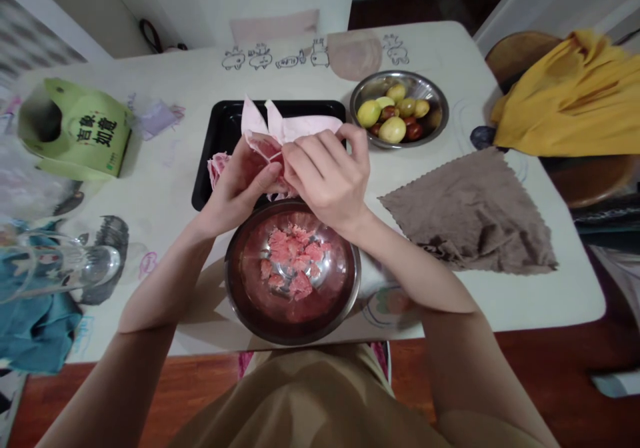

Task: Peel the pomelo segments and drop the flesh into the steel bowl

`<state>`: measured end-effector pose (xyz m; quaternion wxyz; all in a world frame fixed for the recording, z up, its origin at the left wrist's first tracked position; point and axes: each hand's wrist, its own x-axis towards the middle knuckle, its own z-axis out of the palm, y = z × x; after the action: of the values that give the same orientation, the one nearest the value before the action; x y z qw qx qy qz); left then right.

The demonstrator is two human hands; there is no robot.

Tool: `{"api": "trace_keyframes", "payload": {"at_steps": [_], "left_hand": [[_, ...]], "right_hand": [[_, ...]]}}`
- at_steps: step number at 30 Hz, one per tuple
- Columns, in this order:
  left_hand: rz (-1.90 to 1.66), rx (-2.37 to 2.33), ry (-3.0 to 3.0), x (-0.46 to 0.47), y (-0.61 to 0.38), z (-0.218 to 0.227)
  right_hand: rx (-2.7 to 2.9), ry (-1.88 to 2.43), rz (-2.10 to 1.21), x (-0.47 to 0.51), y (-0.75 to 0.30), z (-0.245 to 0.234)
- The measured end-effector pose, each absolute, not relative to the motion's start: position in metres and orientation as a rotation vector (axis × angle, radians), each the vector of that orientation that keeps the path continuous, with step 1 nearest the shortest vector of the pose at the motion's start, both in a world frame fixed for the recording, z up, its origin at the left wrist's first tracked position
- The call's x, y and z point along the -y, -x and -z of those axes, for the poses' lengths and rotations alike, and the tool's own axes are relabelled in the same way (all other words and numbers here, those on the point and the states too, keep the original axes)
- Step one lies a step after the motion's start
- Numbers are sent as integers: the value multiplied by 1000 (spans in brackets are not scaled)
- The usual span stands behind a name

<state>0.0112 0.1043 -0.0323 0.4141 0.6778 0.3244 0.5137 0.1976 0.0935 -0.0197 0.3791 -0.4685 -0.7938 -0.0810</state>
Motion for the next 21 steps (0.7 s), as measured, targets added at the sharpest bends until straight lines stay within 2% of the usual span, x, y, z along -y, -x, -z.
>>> {"api": "trace_keyframes", "payload": {"at_steps": [9, 14, 21], "left_hand": [[-1136, -681, -1778, -99, -7, 9], [-1153, -582, -1860, -98, -9, 9], [-1212, -592, -1864, -97, -14, 18]], "right_hand": [[1982, 845, 252, -88, -195, 17], [1951, 881, 274, -81, -195, 14], [1925, 735, 531, -83, -197, 7]]}}
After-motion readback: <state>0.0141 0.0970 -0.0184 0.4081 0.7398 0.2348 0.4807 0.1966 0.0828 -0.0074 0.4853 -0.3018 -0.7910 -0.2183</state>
